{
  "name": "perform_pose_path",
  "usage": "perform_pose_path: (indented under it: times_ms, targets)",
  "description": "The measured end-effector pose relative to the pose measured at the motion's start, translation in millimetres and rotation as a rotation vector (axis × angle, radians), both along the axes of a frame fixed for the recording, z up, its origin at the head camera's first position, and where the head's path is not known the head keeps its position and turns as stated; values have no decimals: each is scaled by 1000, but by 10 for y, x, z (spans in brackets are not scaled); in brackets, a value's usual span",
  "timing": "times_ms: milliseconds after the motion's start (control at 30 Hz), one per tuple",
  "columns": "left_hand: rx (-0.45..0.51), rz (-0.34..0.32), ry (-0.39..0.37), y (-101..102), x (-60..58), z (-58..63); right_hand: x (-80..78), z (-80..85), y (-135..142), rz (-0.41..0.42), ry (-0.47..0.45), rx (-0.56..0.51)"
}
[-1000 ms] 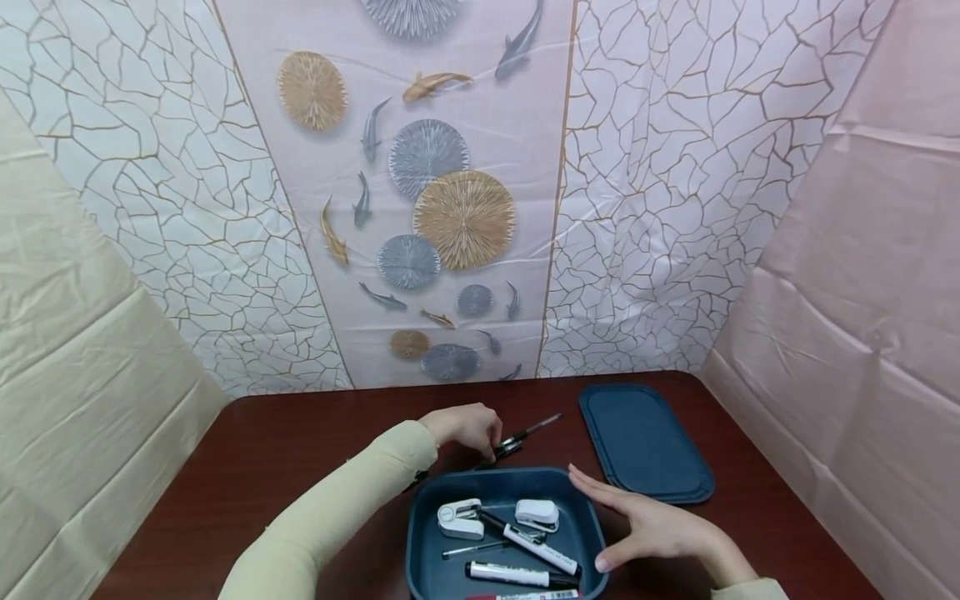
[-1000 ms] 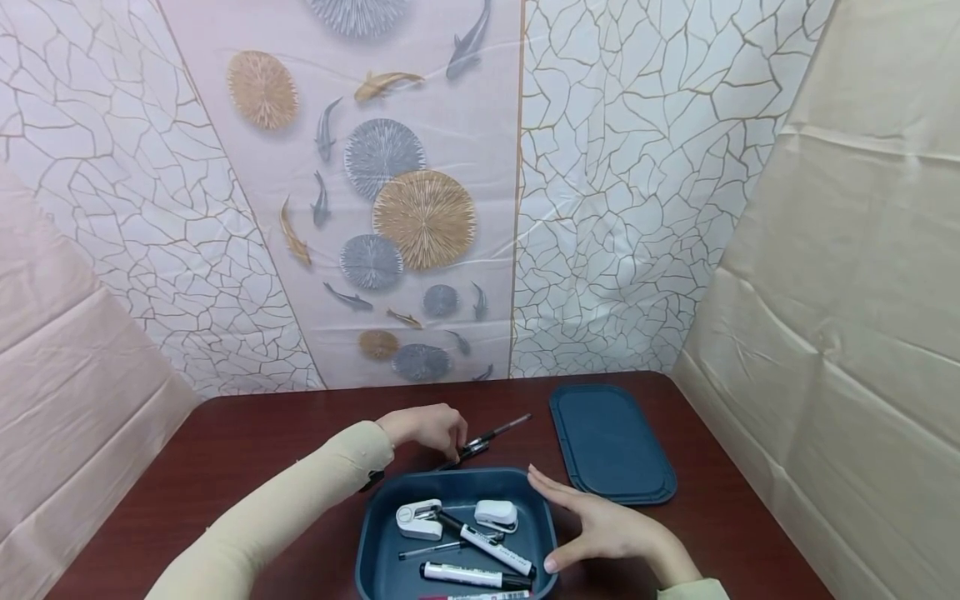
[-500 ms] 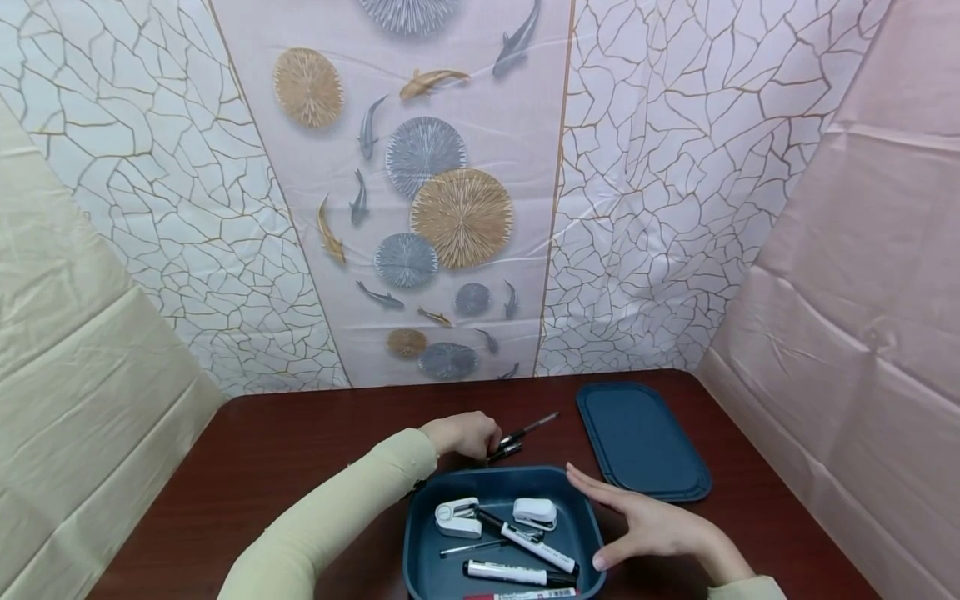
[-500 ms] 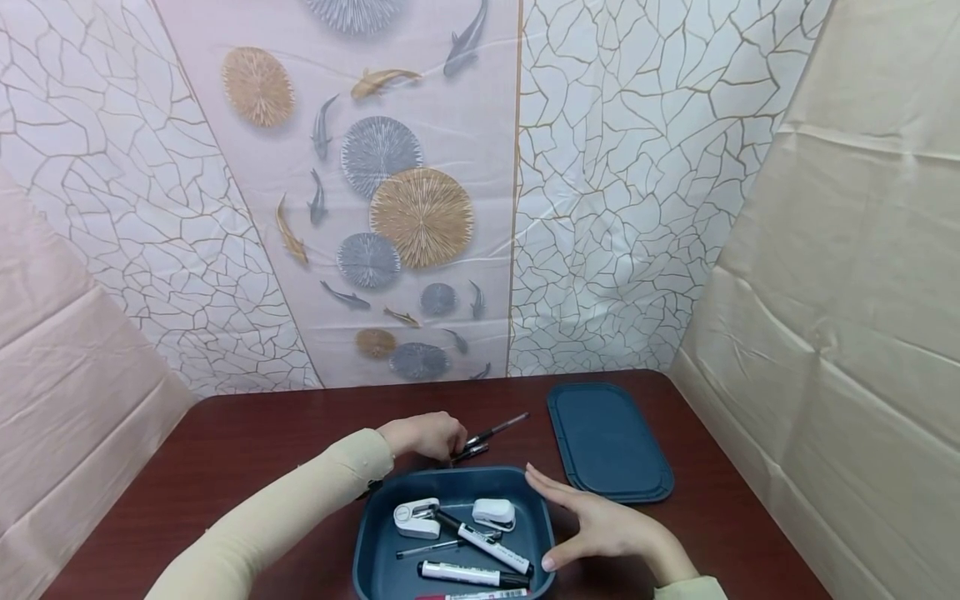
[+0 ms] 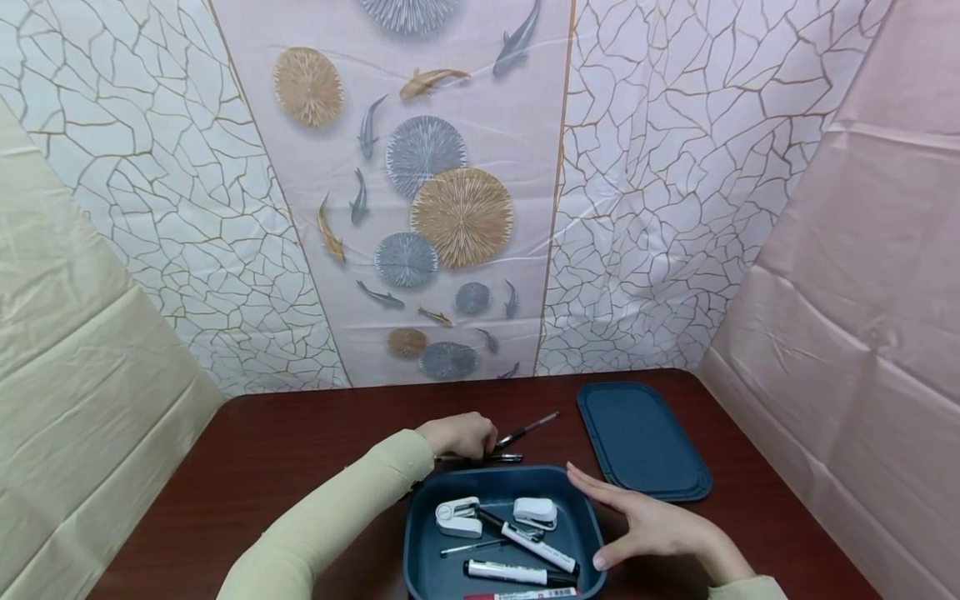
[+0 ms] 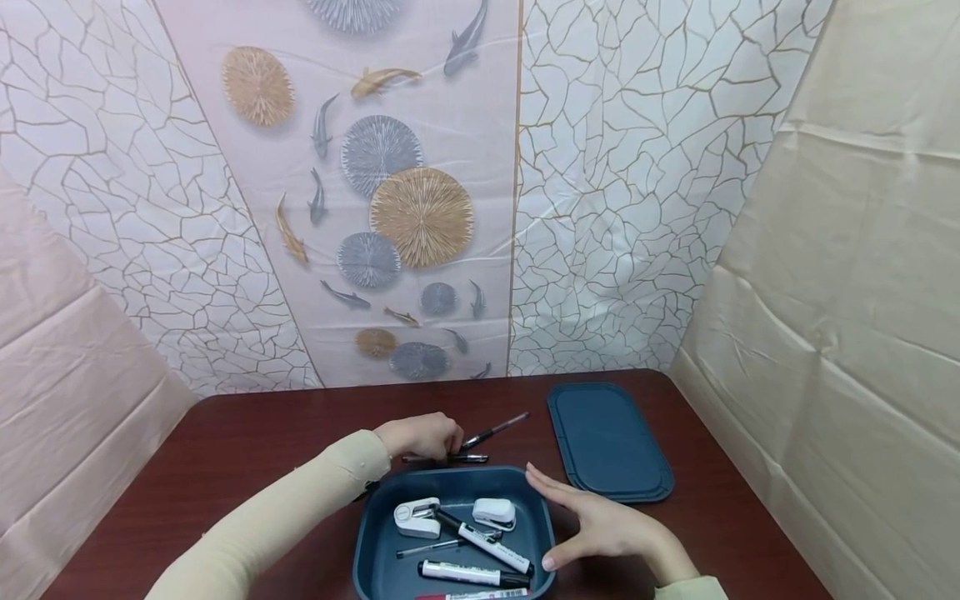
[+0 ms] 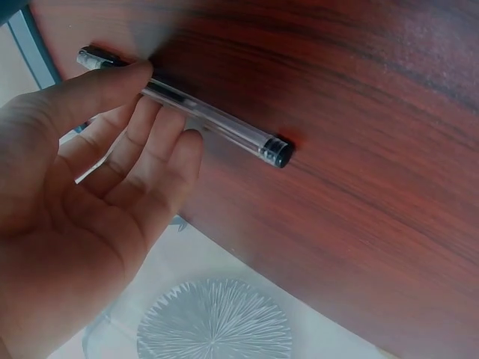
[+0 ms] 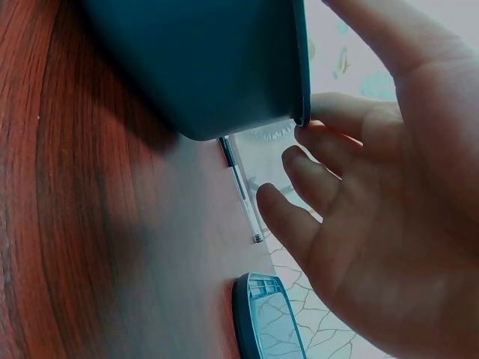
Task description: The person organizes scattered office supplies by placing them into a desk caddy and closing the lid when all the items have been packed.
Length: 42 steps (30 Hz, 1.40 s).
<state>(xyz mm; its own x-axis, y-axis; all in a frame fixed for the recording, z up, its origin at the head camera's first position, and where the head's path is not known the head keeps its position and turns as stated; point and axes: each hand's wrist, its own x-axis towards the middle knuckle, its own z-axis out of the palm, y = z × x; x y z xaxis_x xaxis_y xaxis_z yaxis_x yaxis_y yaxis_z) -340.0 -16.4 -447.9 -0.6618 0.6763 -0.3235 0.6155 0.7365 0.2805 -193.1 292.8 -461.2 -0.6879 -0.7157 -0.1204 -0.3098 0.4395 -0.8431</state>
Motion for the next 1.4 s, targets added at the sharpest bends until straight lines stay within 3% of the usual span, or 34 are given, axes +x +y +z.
perform_pose_path:
  times_ms: [433, 767, 1000, 1200, 1400]
  targets:
    - [13, -26, 18, -9, -16, -17, 1, 0, 7, 11, -5, -26]
    - [51, -33, 21, -30, -53, 90, 24, 20, -9, -10, 77, 49]
    - [123, -41, 18, -96, -39, 259, 50, 34, -50, -1, 63, 69]
    - [174, -59, 64, -120, -40, 475, 48, 25, -59, -7, 91, 60]
    - [218, -67, 60, -114, 16, 683, 36, 0, -105, 27, 100, 18]
